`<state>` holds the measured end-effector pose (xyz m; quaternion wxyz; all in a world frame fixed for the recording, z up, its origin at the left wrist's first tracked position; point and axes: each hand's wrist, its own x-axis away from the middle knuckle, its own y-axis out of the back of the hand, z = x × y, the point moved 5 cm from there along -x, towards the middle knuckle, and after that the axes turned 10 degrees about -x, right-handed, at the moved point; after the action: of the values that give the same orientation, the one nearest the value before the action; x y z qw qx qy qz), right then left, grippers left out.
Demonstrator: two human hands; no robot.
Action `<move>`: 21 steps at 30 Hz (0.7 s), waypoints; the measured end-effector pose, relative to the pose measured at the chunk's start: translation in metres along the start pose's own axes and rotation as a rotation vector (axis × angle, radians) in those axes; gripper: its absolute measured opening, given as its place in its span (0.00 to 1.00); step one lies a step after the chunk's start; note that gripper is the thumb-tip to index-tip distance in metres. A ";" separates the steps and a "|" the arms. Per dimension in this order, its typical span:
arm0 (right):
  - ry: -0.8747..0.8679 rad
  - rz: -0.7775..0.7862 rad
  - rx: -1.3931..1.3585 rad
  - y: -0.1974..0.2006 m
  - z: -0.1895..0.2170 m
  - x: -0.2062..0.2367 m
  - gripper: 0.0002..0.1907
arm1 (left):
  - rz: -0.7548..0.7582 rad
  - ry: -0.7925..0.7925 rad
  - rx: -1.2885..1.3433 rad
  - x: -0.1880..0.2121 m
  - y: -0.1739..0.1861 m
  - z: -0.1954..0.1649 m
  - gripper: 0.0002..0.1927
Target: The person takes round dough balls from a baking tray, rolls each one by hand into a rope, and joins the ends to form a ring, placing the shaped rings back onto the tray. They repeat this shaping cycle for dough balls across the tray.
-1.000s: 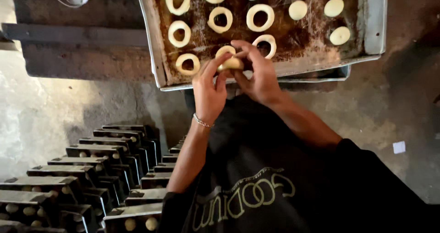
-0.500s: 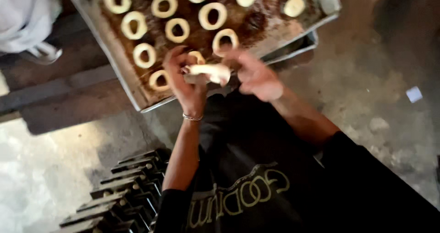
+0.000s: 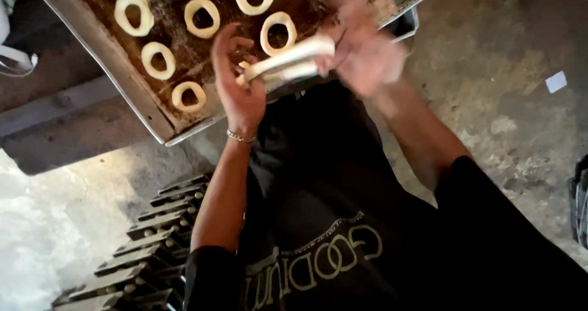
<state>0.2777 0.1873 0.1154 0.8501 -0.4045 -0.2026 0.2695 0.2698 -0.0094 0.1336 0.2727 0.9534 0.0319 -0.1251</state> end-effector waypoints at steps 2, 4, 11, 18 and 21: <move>0.048 0.037 0.032 0.002 0.006 -0.002 0.33 | -0.120 -0.081 0.007 -0.009 0.005 0.000 0.36; 0.122 0.064 0.061 0.002 0.016 -0.005 0.29 | -0.170 -0.060 0.151 -0.019 0.004 0.005 0.36; 0.108 -0.182 0.086 0.038 0.030 0.004 0.25 | 0.082 0.074 0.343 -0.039 -0.038 0.012 0.31; 0.409 -0.200 -0.121 0.111 0.047 0.004 0.15 | 0.509 0.089 0.367 -0.053 -0.083 0.010 0.38; 0.212 -0.386 0.262 0.116 0.052 0.001 0.08 | 0.156 0.639 1.329 -0.065 -0.093 0.031 0.31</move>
<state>0.2155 0.2795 0.0533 0.9474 -0.2707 -0.1495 0.0822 0.1877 0.0539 0.0776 -0.3763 0.9069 -0.0405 0.1850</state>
